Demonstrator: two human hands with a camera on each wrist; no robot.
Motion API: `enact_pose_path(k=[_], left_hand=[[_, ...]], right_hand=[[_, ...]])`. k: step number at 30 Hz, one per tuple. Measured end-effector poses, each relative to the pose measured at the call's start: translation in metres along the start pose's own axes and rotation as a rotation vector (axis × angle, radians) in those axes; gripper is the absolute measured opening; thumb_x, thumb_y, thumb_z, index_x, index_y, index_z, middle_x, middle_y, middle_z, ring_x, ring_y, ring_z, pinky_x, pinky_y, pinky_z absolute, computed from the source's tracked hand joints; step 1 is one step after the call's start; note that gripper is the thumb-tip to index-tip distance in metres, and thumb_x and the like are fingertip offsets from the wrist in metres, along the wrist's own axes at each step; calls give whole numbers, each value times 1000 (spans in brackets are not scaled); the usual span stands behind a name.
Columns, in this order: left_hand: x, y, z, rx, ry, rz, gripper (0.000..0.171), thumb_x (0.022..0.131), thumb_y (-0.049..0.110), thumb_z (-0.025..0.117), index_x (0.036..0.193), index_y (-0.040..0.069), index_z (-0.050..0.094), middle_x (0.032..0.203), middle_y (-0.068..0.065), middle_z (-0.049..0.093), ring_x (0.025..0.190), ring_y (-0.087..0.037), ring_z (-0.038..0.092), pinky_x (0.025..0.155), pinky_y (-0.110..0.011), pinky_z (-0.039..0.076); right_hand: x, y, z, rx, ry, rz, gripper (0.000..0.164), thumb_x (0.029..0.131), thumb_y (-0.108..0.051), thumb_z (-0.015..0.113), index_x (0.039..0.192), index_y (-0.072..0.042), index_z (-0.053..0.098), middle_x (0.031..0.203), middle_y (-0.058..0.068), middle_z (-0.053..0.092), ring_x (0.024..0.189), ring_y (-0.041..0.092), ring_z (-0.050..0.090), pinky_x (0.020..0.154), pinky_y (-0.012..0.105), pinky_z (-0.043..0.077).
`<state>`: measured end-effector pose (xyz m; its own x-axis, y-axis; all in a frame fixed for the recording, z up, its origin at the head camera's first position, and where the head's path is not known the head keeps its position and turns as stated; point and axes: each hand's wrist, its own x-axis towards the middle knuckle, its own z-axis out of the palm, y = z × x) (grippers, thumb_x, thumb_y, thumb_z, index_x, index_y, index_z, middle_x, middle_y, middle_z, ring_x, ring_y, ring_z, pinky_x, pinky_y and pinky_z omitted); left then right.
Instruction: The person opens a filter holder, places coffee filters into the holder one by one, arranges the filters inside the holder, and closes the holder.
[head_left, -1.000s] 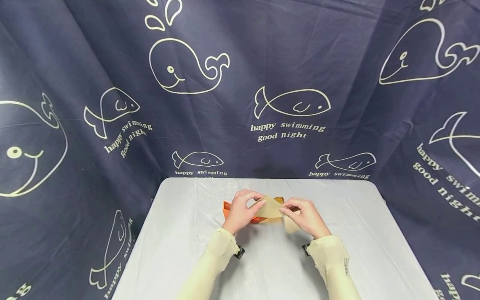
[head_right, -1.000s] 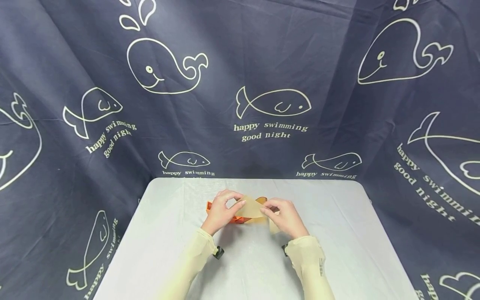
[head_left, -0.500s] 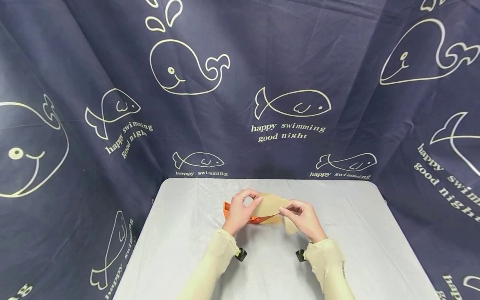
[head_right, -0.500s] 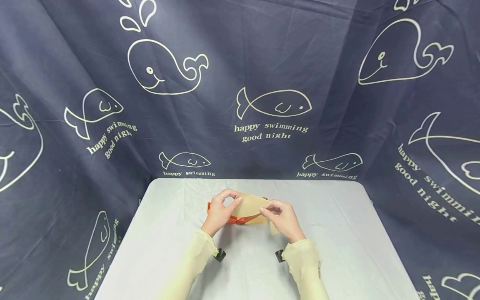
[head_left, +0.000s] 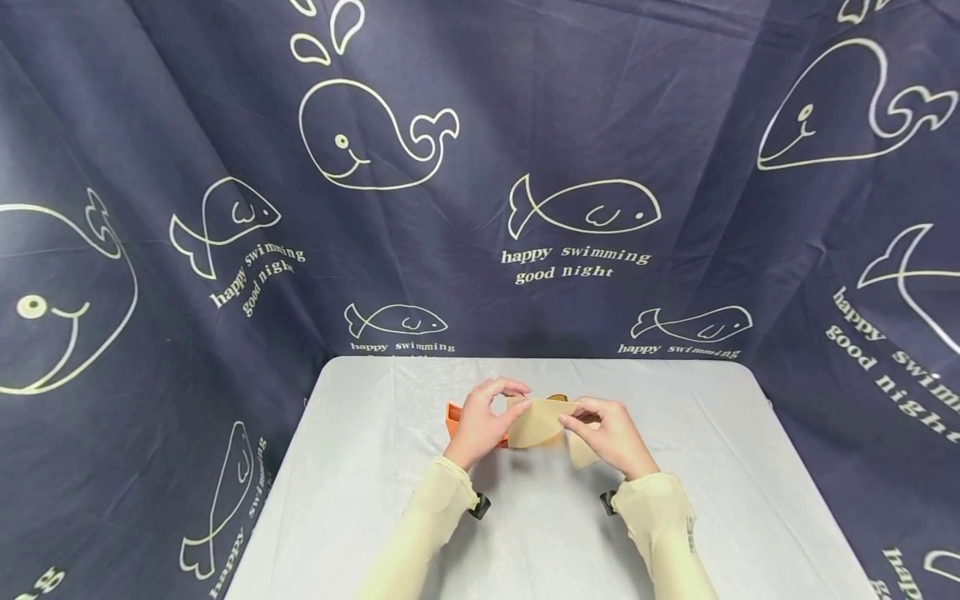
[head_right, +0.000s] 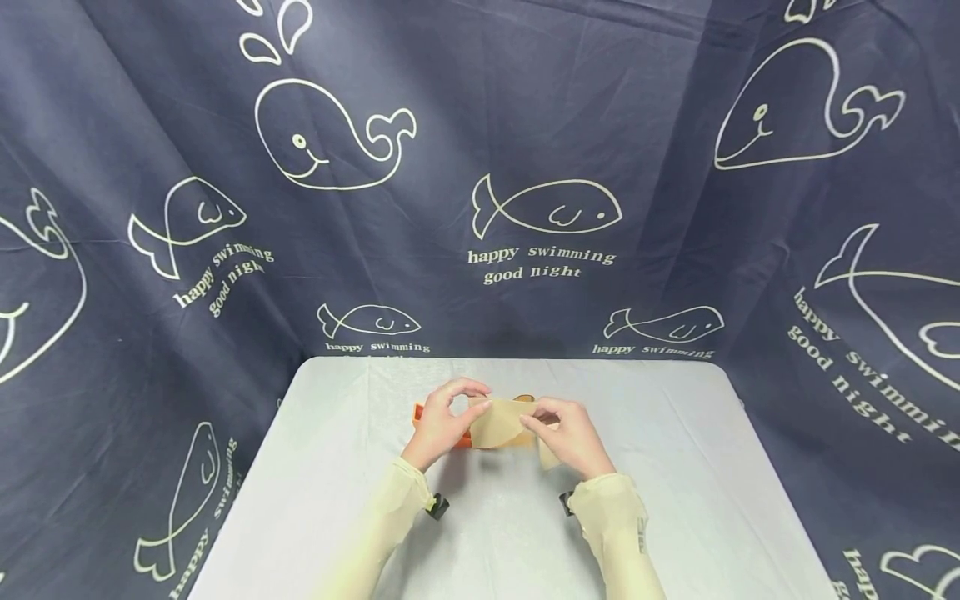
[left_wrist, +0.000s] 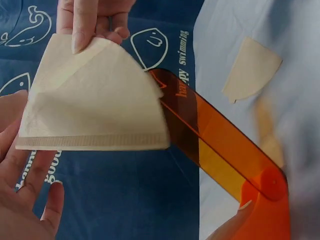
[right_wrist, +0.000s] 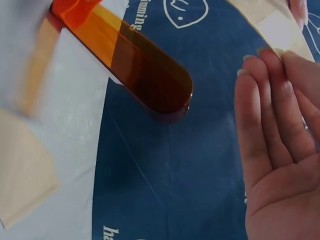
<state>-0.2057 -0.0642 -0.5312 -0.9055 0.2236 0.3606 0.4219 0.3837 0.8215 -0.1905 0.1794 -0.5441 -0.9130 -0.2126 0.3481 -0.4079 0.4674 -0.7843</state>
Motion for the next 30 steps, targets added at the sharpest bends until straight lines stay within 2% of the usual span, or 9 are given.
enact_pose_path(k=[3,7,14,20,23,26,30], left_hand=[[0,1,-1,65,-14,25,12,92,25,80,104,25,79,95,12,77,96,-7,64,106,-39,45],[0,1,0,94,-12,39,7,93,25,79,100,24,80,92,13,77,93,-7,64,111,-40,42],[-1,-1,1,18,36,-10,7,93,23,78,101,22,80,93,9,75,93,-9,65,89,-32,52],[-1,-4,1,-91,49,-29,8,94,26,78,101,23,79,95,9,75,94,-9,66,90,-30,52],[-2,-5,2,-133,50,-29,7,94,27,77,100,25,79,96,9,76,94,-10,67,91,-33,53],[-2,-4,2,-146,48,-26,7,94,26,77,101,23,79,96,7,76,94,-12,68,91,-37,53],[-3,-2,2,-140,40,-35,12,94,24,78,104,16,79,96,4,76,93,-13,67,88,-40,54]], right_hand=[[1,-2,0,-32,-19,-42,13,89,-12,81,84,-21,73,76,-12,71,75,4,69,72,32,60],[0,-4,0,-16,-5,-18,9,89,-13,81,86,-19,75,79,-11,73,76,4,69,73,29,59],[-2,-2,5,73,36,64,6,90,-16,81,95,-14,78,89,-1,77,80,4,70,76,23,59],[-3,-1,9,111,23,106,9,90,-15,81,98,-13,77,89,2,77,79,4,70,77,23,59],[-3,-3,9,121,29,112,8,89,-15,82,96,-13,77,88,1,77,78,4,70,75,22,58],[-2,-6,8,113,31,104,6,89,-14,82,93,-11,78,87,2,77,76,4,69,74,22,57],[-1,-7,6,71,30,82,8,89,-14,81,94,-9,78,88,1,77,77,3,69,73,23,58]])
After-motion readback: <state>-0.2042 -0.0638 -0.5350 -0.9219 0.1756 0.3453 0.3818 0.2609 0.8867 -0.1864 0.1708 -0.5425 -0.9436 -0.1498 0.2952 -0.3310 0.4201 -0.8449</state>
